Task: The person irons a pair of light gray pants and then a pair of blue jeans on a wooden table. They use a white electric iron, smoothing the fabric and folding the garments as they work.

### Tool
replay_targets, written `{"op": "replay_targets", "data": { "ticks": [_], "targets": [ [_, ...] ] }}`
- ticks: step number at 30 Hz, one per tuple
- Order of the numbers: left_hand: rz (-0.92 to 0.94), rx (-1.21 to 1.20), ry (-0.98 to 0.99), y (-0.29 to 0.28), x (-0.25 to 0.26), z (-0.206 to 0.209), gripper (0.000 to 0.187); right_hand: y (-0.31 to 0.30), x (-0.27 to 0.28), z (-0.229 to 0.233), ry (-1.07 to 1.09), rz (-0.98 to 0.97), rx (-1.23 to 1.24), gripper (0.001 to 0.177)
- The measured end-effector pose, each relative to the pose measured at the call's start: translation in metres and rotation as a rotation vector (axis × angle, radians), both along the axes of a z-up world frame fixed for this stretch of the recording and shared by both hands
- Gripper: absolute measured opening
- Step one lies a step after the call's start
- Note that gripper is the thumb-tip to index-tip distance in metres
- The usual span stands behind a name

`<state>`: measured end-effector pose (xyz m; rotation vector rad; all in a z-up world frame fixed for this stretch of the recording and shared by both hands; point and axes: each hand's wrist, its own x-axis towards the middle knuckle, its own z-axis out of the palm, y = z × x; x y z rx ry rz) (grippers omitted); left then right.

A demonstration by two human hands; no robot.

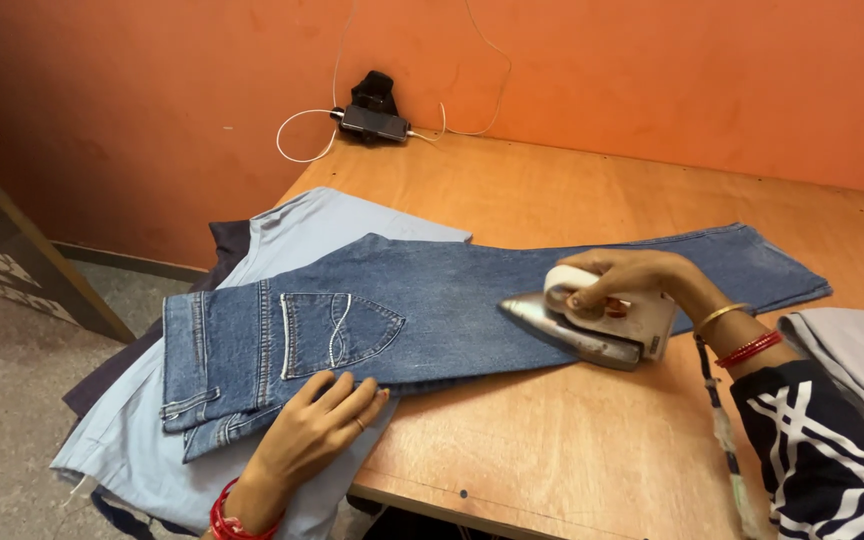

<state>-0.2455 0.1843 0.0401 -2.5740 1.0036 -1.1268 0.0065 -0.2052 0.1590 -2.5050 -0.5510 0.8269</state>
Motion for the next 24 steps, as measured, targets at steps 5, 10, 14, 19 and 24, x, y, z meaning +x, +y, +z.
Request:
{"op": "replay_targets", "data": {
  "ticks": [5,10,14,19,24],
  "targets": [
    [0.029,-0.092,0.085,-0.004,-0.003,0.005,0.037,0.026,0.001,-0.008,0.013,0.272,-0.079,0.073],
    [0.075,-0.104,0.095,-0.010,-0.002,0.010,0.026,0.055,-0.010,-0.015,-0.028,0.475,-0.023,0.062],
    [0.105,-0.161,-0.019,-0.009,0.001,0.009,0.020,0.067,-0.026,-0.013,-0.301,0.382,-0.136,0.058],
    [0.067,-0.253,0.009,-0.008,0.001,0.014,0.011,0.045,-0.019,-0.001,-0.392,0.227,-0.279,0.046],
    [0.047,-0.353,0.046,-0.009,0.002,0.014,0.006,-0.003,0.012,-0.008,-0.336,0.078,-0.190,0.040]
  ]
}}
